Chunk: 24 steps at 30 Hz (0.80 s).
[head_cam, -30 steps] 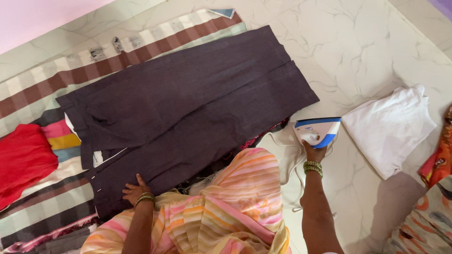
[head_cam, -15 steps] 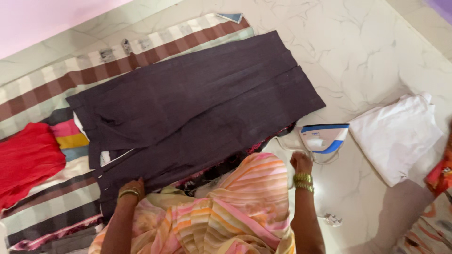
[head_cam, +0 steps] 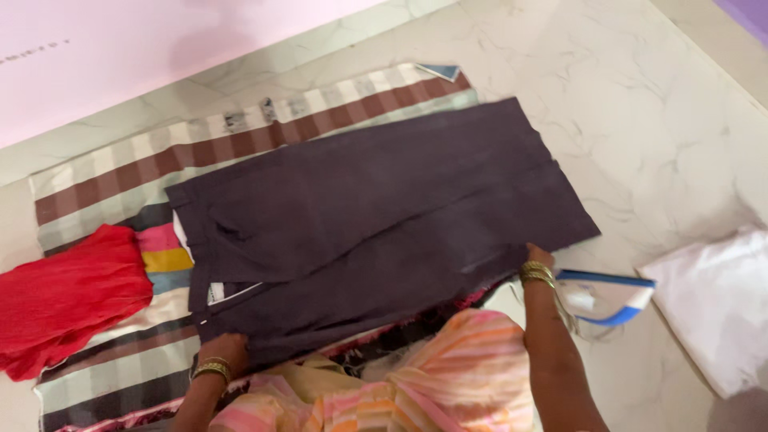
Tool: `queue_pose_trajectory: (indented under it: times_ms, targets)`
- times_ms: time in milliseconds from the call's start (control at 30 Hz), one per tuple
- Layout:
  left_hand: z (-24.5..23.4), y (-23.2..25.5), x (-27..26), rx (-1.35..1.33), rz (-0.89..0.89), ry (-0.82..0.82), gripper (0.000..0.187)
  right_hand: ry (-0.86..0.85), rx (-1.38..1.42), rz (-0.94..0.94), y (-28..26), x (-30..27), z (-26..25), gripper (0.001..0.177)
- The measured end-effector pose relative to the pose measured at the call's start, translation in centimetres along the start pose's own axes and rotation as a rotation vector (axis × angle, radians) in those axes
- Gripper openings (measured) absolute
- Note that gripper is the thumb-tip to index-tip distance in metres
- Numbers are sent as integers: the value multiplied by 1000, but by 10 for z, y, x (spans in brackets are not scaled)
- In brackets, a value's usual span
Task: The person irons a pair of dark trousers laid flat on a striped mat on the floor. They smooth the fabric with one hand and move the iron back and forth with the other, then fold the trousers at the end.
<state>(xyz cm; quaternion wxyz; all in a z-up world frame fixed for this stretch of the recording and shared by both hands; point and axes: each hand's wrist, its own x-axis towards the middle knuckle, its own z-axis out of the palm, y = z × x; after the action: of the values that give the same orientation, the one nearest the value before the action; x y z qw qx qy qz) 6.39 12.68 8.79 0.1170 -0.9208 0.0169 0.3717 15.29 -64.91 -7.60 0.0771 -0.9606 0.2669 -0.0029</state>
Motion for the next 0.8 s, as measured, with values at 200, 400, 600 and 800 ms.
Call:
queue_pose_trajectory:
  times_ms: [200,400,600,800]
  targets:
    - [-60,-53,35,-129,-114,4,36,206,-353,-59,-27,52,-41,20]
    - [-179,-98,104,-232,-247,298,32,135,1148,493,-146,167,-138,43]
    - [-221,-98,185,-327,-479,1013,62,146,739,-176,-238,248,-155,49]
    - [-121,-116,216,-642,-786,602,107,250,574,-202,-257,161,-46,41]
